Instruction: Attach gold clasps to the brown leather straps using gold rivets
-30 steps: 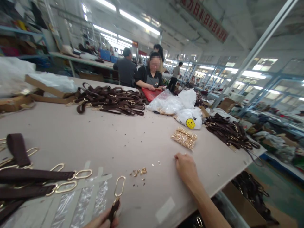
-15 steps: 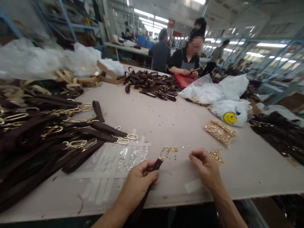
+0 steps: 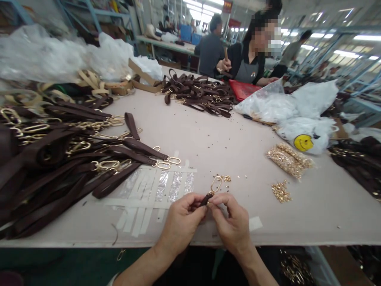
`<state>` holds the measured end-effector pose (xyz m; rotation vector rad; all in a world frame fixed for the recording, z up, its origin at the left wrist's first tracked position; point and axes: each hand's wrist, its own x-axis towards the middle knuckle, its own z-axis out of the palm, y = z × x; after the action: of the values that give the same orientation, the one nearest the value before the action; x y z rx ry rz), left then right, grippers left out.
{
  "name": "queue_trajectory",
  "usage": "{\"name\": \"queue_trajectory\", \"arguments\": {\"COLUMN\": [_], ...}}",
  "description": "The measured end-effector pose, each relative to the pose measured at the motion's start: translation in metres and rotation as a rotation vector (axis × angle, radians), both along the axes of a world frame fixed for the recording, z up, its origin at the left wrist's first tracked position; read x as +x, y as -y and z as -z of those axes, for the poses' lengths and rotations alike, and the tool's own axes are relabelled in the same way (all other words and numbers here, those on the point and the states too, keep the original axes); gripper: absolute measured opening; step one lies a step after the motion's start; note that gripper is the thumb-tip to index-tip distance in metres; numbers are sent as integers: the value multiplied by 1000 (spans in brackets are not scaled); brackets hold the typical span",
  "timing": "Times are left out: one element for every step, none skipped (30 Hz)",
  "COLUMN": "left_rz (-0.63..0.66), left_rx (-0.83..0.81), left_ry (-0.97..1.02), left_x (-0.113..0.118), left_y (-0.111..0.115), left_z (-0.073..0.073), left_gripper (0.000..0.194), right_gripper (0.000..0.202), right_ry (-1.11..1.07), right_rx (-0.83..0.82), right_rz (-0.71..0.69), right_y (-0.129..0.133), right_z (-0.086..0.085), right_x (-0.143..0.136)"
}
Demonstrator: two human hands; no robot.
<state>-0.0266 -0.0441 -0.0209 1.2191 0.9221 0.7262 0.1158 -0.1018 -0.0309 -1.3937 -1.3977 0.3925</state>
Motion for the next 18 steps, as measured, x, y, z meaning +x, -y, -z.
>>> {"name": "queue_trajectory", "arguments": {"left_rz": [-7, -12, -15, -15, -12, -9, -8, -9, -10, -17, -24, -29, -25, -15, 1, 33, 82, 144], "left_rx": [33, 73, 120, 169, 217, 265, 312, 357, 399, 437, 470, 495, 514, 529, 542, 561, 588, 627], "left_ry": [-8, -21, -34, -48, -62, -73, -81, -90, -99, -107, -114, -121, -131, -143, -163, -189, -219, -255], "left_x": [0, -1, -1, -2, -3, -4, -4, -5, -5, -5, -5, -4, -4, -2, -1, 0, 1, 2], "left_y": [1, 2, 3, 3, 4, 5, 6, 7, 7, 8, 9, 10, 11, 13, 14, 14, 13, 10], "left_z": [0, 0, -1, -1, 0, 0, 0, 0, 0, 0, 0, -1, -1, -2, -3, -4, -6, -9], "left_gripper": [15, 16, 17, 17, 18, 19, 20, 21, 22, 22, 22, 22, 22, 23, 24, 24, 24, 21], "right_gripper": [16, 16, 16, 16, 16, 15, 15, 15, 14, 13, 14, 16, 18, 22, 26, 31, 36, 42], "right_ry": [7, 12, 10, 0, -20, -49, -83, -123, -174, -239, -314, -395, -475, -544, -600, -646, -692, -741], "right_rx": [7, 15, 21, 24, 24, 24, 20, 11, 2, -12, -28, -51, -80, -114, -150, -183, -212, -236], "right_rz": [-2, -4, -4, -5, -4, 1, 9, 22, 36, 51, 62, 72, 80, 90, 105, 125, 147, 168], "right_y": [1, 1, 2, 3, 3, 3, 4, 4, 5, 5, 5, 6, 6, 7, 7, 8, 8, 9], "right_z": [-1, -2, -3, -3, -2, 0, 1, 3, 5, 6, 7, 8, 9, 10, 11, 11, 12, 11], "right_x": [-1, -1, -2, -4, -5, -6, -7, -9, -10, -11, -11, -12, -12, -12, -12, -11, -9, -6]}}
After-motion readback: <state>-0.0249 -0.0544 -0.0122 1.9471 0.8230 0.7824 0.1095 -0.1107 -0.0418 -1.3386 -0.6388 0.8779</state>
